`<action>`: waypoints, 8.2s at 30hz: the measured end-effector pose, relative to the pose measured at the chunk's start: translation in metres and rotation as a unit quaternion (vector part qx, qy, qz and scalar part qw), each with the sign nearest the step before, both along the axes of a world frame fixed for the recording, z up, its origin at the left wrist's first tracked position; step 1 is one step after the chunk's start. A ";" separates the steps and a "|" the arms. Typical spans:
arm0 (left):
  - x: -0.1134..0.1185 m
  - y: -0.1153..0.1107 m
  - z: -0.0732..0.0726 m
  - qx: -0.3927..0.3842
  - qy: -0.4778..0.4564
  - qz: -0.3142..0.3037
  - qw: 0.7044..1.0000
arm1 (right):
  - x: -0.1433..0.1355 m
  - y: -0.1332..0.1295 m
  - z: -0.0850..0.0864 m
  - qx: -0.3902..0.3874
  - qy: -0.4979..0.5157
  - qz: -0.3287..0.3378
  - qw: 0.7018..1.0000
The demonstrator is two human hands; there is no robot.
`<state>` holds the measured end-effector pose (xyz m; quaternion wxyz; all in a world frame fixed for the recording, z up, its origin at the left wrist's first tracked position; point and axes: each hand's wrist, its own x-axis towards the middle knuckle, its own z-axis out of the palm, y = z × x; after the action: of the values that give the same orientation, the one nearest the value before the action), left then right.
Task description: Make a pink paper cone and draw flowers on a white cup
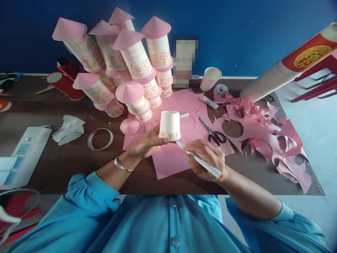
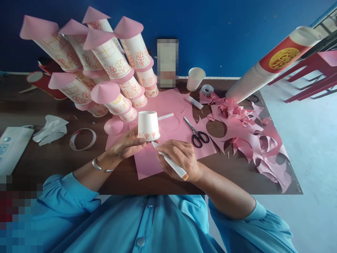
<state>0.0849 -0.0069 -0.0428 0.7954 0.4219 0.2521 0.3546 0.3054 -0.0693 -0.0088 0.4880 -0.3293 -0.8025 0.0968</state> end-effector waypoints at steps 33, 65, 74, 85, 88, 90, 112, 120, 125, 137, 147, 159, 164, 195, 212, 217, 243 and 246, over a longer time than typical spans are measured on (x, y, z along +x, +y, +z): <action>0.002 0.001 -0.007 -0.028 -0.059 0.014 0.998 | 0.002 0.003 -0.006 0.008 0.010 -0.031 0.999; 0.000 -0.003 0.005 -0.005 0.024 -0.019 1.000 | -0.001 0.001 -0.003 0.017 -0.008 0.017 1.000; 0.001 -0.001 0.003 0.000 0.020 -0.021 1.000 | -0.002 0.002 -0.001 0.008 -0.011 0.009 1.000; 0.001 0.000 0.001 0.002 0.019 -0.022 1.000 | -0.003 0.002 0.001 0.002 -0.021 0.009 1.000; 0.001 0.000 0.000 0.002 0.020 -0.019 1.000 | -0.003 0.002 0.001 -0.011 -0.018 0.010 1.000; 0.001 -0.001 0.001 0.004 0.019 -0.013 1.000 | -0.002 0.001 0.001 -0.009 -0.011 0.012 1.000; 0.001 -0.002 0.005 -0.002 0.002 -0.011 1.000 | 0.000 0.002 0.001 -0.006 -0.005 -0.004 1.000; 0.002 -0.001 0.001 -0.007 -0.036 0.000 0.999 | 0.000 0.000 0.001 0.016 0.013 -0.005 1.000; 0.002 0.000 -0.003 -0.032 -0.064 0.004 0.997 | 0.001 0.000 0.002 0.015 0.022 -0.003 1.000; -0.002 0.000 -0.007 0.002 -0.037 -0.022 0.999 | 0.001 0.002 0.002 0.024 0.011 0.010 1.000; -0.003 0.000 -0.009 0.020 -0.030 -0.031 0.999 | 0.002 0.001 0.001 0.022 0.013 -0.007 1.000; 0.001 0.001 0.001 0.033 -0.024 -0.029 0.999 | 0.001 0.001 0.003 0.011 0.001 0.001 1.000; -0.001 0.001 -0.003 0.034 -0.016 -0.040 0.998 | 0.001 0.002 0.003 0.011 -0.011 -0.006 1.000; -0.001 -0.002 -0.007 -0.020 -0.056 -0.014 0.998 | 0.002 0.000 0.003 0.007 0.011 -0.014 1.000; 0.000 0.001 -0.004 -0.021 -0.002 -0.034 0.999 | 0.001 0.001 -0.001 0.010 0.004 -0.018 1.000; -0.001 0.002 -0.003 0.001 -0.008 -0.042 0.999 | 0.001 0.001 0.002 0.022 0.021 -0.017 0.999; 0.000 0.001 0.001 0.019 0.007 -0.041 0.999 | -0.002 0.002 0.007 -0.013 -0.020 -0.004 1.000; 0.000 0.001 0.001 0.015 0.000 -0.045 0.999 | -0.001 0.001 0.008 -0.024 -0.015 -0.006 1.000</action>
<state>0.0851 -0.0058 -0.0415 0.8043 0.4445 0.2272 0.3224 0.3043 -0.0684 -0.0005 0.4687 -0.3473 -0.8050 0.1076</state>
